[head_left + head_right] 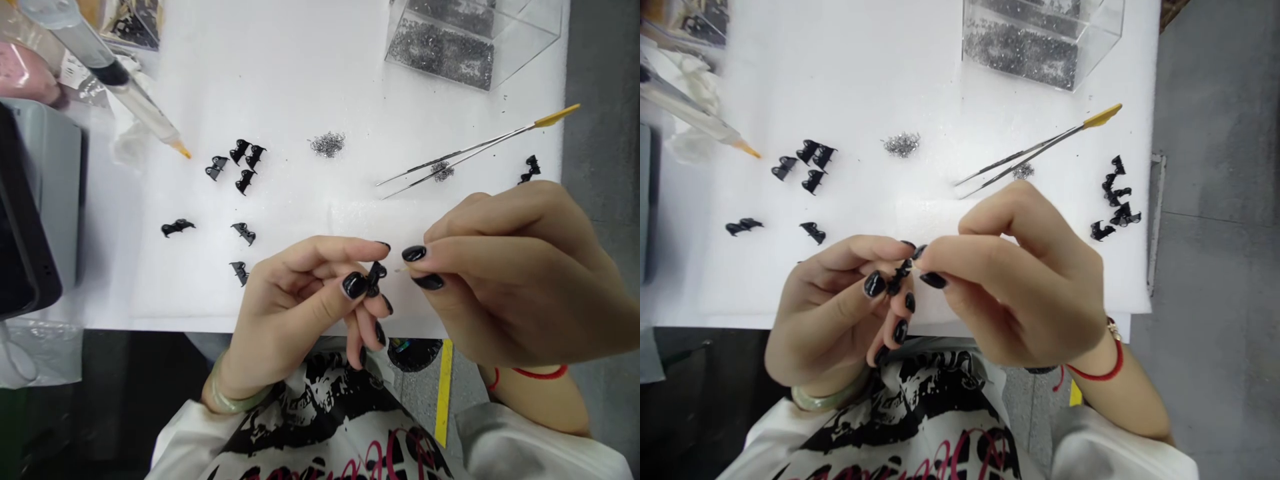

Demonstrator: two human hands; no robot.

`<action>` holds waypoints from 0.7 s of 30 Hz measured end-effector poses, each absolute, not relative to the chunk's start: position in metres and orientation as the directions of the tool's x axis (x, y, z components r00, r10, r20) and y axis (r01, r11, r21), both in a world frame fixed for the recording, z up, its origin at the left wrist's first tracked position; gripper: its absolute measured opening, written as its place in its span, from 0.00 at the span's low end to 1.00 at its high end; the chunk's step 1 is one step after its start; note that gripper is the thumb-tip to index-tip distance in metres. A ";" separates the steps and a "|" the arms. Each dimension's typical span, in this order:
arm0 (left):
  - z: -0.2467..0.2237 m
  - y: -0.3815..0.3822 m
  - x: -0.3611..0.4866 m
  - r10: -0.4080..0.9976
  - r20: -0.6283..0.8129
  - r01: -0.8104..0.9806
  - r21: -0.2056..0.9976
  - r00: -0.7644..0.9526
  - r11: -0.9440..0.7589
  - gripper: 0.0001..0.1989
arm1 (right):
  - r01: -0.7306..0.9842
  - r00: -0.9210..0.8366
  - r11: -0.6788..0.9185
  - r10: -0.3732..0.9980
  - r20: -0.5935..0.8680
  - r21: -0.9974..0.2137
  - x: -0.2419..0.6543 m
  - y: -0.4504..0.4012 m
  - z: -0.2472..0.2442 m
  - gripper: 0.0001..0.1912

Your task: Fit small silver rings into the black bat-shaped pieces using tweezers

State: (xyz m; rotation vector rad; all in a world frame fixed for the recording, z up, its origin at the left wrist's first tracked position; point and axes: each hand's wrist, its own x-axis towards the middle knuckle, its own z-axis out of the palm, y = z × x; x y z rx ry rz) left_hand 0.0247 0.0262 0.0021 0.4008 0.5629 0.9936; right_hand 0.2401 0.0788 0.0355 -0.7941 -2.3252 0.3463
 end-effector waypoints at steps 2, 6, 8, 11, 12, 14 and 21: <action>0.003 0.026 0.025 0.863 -0.262 -0.674 0.541 0.432 0.502 0.09 | 0.467 -0.515 0.722 0.691 0.507 -0.511 0.236 0.074 0.032 0.18; 0.005 0.025 0.026 0.854 -0.276 -0.686 0.511 0.441 0.518 0.09 | 0.472 -0.498 0.675 0.735 0.460 -0.567 0.232 0.069 0.030 0.18; 0.005 0.025 0.026 0.852 -0.279 -0.694 0.495 0.443 0.523 0.09 | 0.459 -0.506 0.678 0.731 0.458 -0.574 0.233 0.069 0.029 0.18; 0.005 0.025 0.025 0.852 -0.282 -0.698 0.489 0.440 0.522 0.09 | 0.455 -0.506 0.671 0.736 0.449 -0.586 0.234 0.070 0.027 0.18; 0.006 0.025 0.025 0.853 -0.281 -0.698 0.491 0.439 0.521 0.09 | 0.457 -0.507 0.666 0.740 0.443 -0.590 0.235 0.070 0.026 0.17; 0.006 0.025 0.025 0.851 -0.287 -0.696 0.491 0.439 0.524 0.09 | 0.461 -0.508 0.658 0.746 0.431 -0.596 0.236 0.071 0.025 0.16; 0.005 0.022 0.028 0.867 -0.305 -0.671 0.550 0.394 0.498 0.09 | 0.473 -0.541 0.655 0.744 0.392 -0.590 0.238 0.073 0.028 0.15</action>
